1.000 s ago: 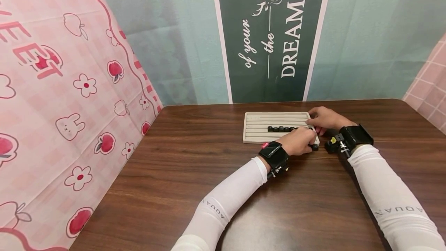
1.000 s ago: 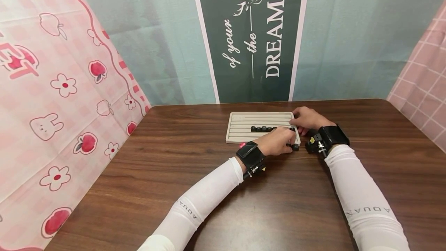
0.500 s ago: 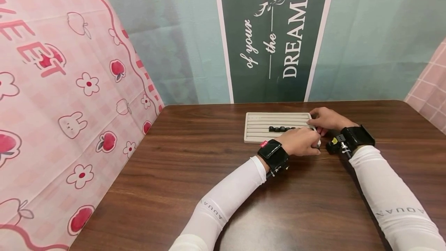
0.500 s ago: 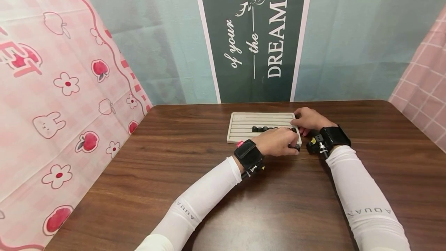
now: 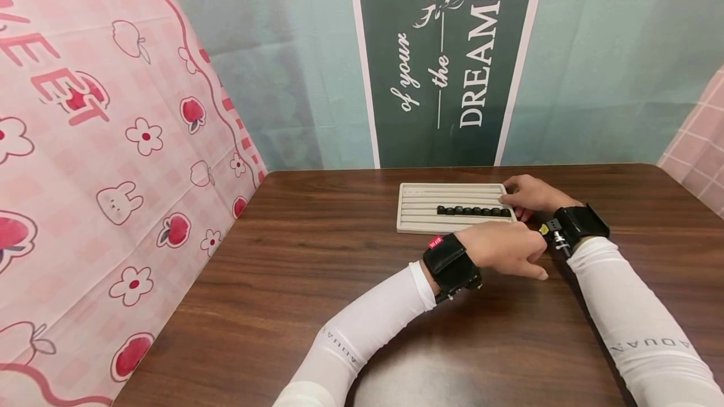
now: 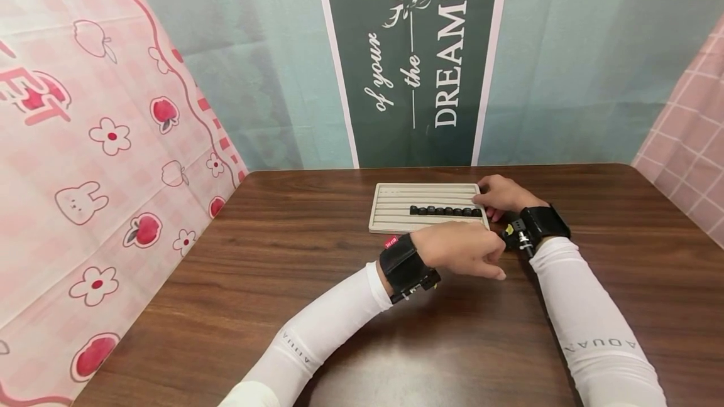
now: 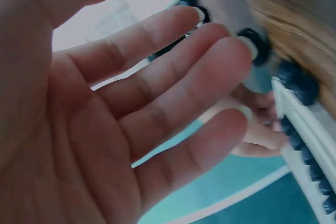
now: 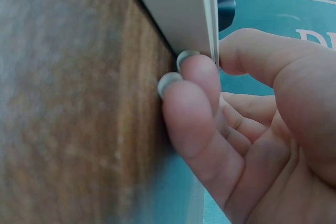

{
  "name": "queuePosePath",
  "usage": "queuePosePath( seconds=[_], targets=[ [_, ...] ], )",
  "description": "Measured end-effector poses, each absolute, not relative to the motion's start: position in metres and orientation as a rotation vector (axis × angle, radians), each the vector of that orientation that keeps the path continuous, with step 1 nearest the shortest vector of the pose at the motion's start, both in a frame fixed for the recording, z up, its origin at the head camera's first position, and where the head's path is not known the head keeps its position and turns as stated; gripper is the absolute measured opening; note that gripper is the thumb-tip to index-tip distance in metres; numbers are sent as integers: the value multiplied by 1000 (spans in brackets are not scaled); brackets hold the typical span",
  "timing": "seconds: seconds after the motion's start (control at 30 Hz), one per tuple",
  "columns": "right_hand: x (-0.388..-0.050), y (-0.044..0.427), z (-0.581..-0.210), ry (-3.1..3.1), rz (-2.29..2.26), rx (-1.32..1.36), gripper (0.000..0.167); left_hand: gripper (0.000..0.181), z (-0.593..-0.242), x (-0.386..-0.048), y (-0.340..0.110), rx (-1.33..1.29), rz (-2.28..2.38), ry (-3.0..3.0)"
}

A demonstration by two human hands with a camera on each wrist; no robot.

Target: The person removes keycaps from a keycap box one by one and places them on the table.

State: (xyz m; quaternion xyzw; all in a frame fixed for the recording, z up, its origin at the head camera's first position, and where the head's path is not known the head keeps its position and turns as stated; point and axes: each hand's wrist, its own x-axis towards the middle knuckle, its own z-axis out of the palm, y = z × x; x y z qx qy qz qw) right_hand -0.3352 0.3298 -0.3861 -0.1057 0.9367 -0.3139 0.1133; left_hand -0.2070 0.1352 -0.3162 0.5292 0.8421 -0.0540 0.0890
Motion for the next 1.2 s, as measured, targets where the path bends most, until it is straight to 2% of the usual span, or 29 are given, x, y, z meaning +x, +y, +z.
queuePosePath(
  seconds=[0.33,0.67,1.03,1.2],
  targets=[
    [-334,330,-388,2756,-959,-324,49,27,-291,-173,127,1568,-243,2515],
    [-333,329,-386,2753,-930,-304,55,28,-269,-157,109,1656,-244,2546],
    [-335,329,-385,2833,-776,-328,58,25,-240,-177,73,1564,91,2624],
    [-335,329,-385,2746,-899,-313,47,32,-229,-191,56,1486,245,2657]
  ],
)
